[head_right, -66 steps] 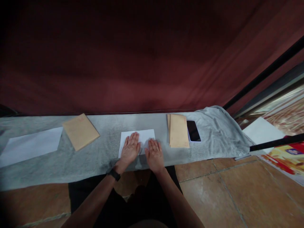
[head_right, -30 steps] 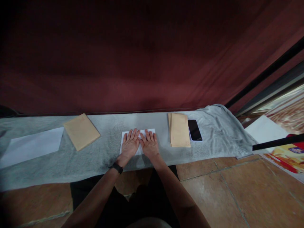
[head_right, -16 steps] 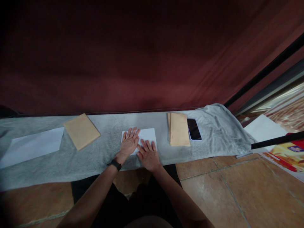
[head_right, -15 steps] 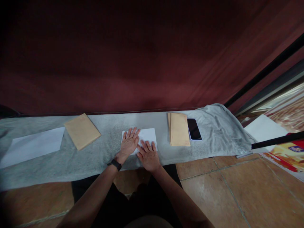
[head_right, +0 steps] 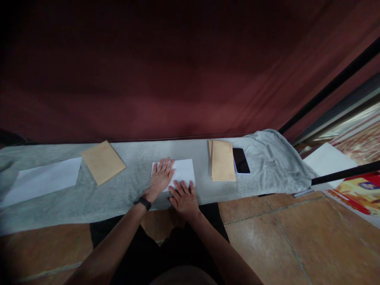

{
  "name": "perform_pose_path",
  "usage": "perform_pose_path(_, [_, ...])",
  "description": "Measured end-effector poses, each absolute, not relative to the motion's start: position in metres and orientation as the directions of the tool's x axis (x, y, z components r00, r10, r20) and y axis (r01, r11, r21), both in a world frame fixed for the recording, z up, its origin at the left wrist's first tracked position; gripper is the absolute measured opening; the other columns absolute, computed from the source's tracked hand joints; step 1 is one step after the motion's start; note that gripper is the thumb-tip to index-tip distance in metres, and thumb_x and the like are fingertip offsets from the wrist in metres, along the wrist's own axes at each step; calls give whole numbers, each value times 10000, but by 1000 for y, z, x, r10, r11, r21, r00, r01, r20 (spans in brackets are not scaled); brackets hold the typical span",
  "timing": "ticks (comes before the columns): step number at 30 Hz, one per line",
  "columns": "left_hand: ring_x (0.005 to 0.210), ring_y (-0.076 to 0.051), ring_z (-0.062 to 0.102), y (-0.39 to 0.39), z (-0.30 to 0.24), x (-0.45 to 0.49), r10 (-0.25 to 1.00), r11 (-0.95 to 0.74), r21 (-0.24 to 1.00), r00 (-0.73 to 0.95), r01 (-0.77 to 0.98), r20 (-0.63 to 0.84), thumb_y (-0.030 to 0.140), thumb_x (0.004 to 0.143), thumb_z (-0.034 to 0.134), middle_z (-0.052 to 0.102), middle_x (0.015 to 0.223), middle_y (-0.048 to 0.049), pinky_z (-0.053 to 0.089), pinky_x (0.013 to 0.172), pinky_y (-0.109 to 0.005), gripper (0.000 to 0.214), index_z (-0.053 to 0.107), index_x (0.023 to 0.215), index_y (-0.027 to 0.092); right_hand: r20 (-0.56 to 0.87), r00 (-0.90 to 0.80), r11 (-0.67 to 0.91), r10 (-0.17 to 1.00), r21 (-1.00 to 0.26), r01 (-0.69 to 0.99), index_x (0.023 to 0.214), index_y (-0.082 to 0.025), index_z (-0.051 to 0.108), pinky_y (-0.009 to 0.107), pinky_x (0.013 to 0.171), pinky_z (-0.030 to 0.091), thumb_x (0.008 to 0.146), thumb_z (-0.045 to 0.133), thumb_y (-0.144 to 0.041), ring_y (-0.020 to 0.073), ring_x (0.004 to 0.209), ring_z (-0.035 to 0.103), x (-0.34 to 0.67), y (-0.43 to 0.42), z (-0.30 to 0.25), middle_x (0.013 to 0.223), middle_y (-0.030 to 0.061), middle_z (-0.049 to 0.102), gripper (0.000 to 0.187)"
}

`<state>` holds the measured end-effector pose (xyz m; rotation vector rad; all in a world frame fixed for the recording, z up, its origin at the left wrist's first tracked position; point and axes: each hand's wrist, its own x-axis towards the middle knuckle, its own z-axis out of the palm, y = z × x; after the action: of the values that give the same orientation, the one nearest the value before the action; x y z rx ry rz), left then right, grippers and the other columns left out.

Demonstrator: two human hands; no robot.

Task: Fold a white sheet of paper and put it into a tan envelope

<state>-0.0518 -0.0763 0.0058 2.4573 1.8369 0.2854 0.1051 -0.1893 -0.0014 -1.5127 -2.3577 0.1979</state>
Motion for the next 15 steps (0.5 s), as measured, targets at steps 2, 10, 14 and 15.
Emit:
perform_pose_path(2, [1540, -275, 233, -85, 6, -55, 947, -315, 159, 300, 935, 111, 369, 1032, 284, 366, 1626, -59, 186, 1249, -540, 540, 416, 1538, 235, 206, -384, 431, 900, -292, 854, 1490, -359, 470, 581, 1247, 105, 1046, 441, -475, 267, 1444, 406, 105, -189, -2, 1571, 2, 461, 460])
perform_pose_path(10, [1543, -244, 224, -129, 3, -75, 924, -378, 138, 363, 916, 122, 362, 1040, 295, 336, 1635, -19, 190, 1265, -487, 531, 387, 1552, 255, 206, -382, 432, 901, -330, 839, 1471, -348, 495, 560, 1257, 118, 1060, 422, -446, 251, 1447, 412, 109, -192, -2, 1571, -17, 458, 428])
perform_pose_path(14, [1536, -266, 240, -140, 4, -79, 916, -390, 124, 372, 912, 148, 365, 1035, 329, 338, 1631, -44, 216, 1257, -502, 533, 395, 1548, 238, 203, -349, 403, 915, -417, 815, 1449, -255, 534, 498, 1247, 231, 1071, 390, -338, 213, 1417, 459, 117, -188, 2, 1521, 38, 525, 413])
perform_pose_path(15, [1535, -270, 242, -141, 4, -79, 915, -392, 120, 373, 912, 157, 359, 1033, 340, 340, 1630, -48, 219, 1255, -510, 530, 401, 1545, 241, 205, -335, 392, 920, -447, 804, 1439, -229, 547, 483, 1235, 272, 1071, 379, -318, 210, 1407, 473, 118, -184, 3, 1507, 59, 540, 414])
